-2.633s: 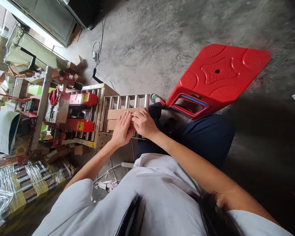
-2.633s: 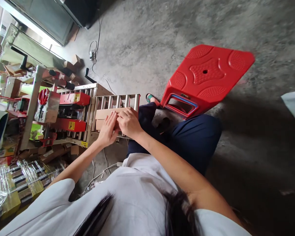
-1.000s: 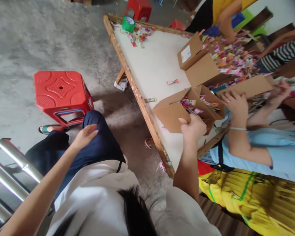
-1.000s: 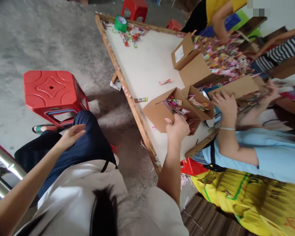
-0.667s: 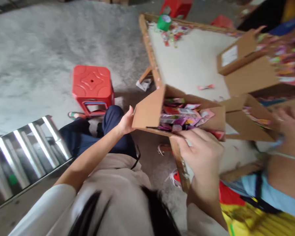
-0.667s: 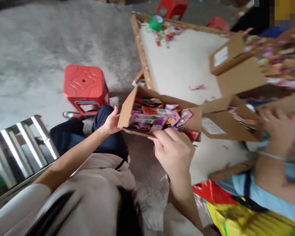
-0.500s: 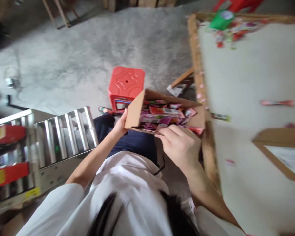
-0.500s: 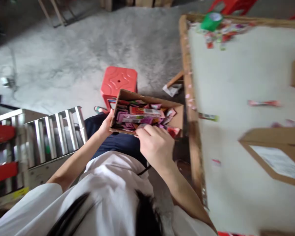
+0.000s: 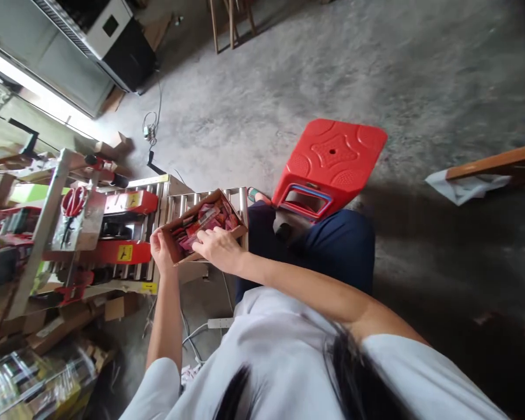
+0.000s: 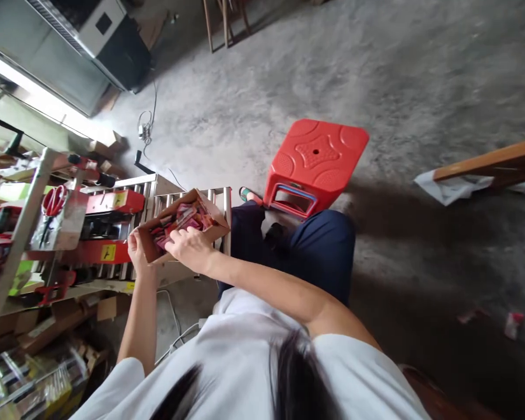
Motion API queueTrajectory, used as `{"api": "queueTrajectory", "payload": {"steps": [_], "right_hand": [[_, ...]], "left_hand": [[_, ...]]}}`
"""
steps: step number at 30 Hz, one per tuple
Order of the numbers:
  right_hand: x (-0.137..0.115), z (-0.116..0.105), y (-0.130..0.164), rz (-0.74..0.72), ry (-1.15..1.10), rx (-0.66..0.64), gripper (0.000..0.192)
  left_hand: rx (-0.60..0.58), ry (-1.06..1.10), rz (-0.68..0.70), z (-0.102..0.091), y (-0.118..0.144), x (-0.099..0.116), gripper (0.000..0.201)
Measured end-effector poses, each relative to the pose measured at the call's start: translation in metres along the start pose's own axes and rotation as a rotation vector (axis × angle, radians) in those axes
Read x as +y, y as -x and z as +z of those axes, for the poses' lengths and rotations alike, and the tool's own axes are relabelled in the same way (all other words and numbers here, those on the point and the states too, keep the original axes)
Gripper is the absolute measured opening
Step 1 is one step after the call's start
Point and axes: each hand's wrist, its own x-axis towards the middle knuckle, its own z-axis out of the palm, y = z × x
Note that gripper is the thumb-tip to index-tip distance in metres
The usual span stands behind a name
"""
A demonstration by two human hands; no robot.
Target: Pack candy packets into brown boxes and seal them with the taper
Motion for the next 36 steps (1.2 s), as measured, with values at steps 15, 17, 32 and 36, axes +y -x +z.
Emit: {"api": "queueTrajectory", "payload": {"steps": [15, 17, 32, 36], "right_hand": [[0.092, -0.017, -0.026, 0.098, -0.571, -0.559, 0.025], [0.097, -0.022, -0.027, 0.066, -0.618, -0.602, 0.040], [0.063, -0.001, -0.021, 0.235, 0.010, 0.183, 0.104], [0.069, 0.012, -0.010, 0.084, 0.012, 0.062, 0.053]], "left_hand": [[-0.534, -0.851, 0.166, -0.001, -0.010, 0.046, 0.024], [-0.713, -0.792, 0.047, -0.005, -0.018, 0.056, 0.038], [-0.101, -1.110, 0.440, -0.005, -0.005, 0.033, 0.092], [-0.402, -1.094, 0.557, -0.010, 0.002, 0.033, 0.046]]}}
